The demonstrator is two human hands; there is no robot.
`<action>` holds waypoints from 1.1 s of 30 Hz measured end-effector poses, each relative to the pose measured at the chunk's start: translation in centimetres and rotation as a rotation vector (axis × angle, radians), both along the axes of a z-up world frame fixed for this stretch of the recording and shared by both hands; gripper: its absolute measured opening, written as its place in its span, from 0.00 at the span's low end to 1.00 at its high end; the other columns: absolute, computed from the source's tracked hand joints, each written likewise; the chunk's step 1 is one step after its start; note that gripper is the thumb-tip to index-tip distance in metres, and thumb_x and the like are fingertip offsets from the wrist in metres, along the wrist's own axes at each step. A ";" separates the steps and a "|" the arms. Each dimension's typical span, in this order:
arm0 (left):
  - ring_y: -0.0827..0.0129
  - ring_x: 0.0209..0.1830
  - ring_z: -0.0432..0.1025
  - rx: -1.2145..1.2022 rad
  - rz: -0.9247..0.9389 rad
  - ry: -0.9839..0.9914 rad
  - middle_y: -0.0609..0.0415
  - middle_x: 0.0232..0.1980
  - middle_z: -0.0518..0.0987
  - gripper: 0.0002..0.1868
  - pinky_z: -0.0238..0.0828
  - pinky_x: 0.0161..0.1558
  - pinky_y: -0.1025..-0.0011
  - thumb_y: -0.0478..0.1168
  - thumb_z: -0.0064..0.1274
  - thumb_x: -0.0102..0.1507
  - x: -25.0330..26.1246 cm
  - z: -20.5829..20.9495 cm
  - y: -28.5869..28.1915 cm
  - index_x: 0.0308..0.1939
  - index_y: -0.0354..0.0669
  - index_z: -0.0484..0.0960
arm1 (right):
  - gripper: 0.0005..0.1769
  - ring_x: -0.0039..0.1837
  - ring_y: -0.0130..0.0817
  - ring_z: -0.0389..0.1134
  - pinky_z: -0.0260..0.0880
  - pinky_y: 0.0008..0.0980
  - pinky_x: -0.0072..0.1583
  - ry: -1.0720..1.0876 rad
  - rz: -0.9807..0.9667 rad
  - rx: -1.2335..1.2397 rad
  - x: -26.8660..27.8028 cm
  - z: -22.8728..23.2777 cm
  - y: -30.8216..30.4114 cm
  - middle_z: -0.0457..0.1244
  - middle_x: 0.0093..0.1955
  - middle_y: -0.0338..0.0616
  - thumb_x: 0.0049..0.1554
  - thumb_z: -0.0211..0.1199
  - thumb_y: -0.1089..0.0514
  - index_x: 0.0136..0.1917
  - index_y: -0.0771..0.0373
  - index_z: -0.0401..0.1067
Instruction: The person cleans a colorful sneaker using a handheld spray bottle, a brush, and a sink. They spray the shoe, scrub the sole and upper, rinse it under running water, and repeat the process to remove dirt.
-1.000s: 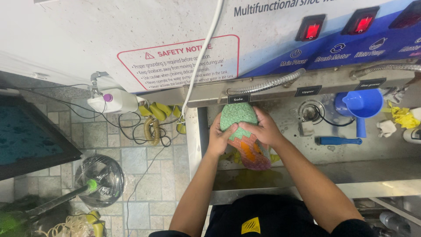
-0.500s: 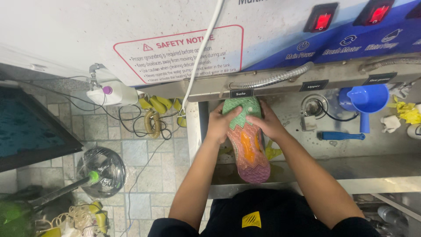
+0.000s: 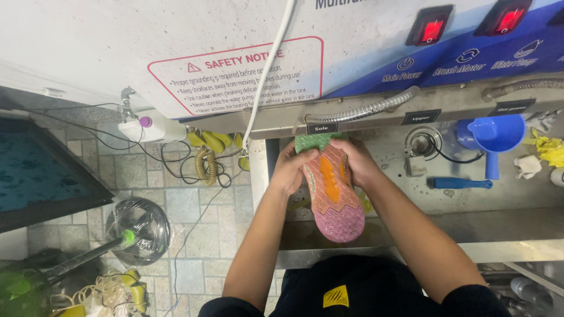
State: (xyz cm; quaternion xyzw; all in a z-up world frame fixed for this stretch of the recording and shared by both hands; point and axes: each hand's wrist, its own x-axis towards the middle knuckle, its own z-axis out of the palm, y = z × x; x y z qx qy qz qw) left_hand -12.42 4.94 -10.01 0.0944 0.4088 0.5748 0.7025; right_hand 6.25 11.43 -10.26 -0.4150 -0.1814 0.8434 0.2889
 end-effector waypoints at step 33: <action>0.62 0.58 0.75 0.137 0.007 -0.003 0.48 0.58 0.81 0.28 0.70 0.63 0.62 0.28 0.61 0.62 0.1 -0.4 -1.5 0.65 0.33 0.71 | 0.30 0.52 0.35 0.71 0.72 0.35 0.53 -0.182 0.126 0.256 0.2 -0.5 -0.3 0.68 0.53 0.48 0.50 0.69 0.60 0.64 0.71 0.67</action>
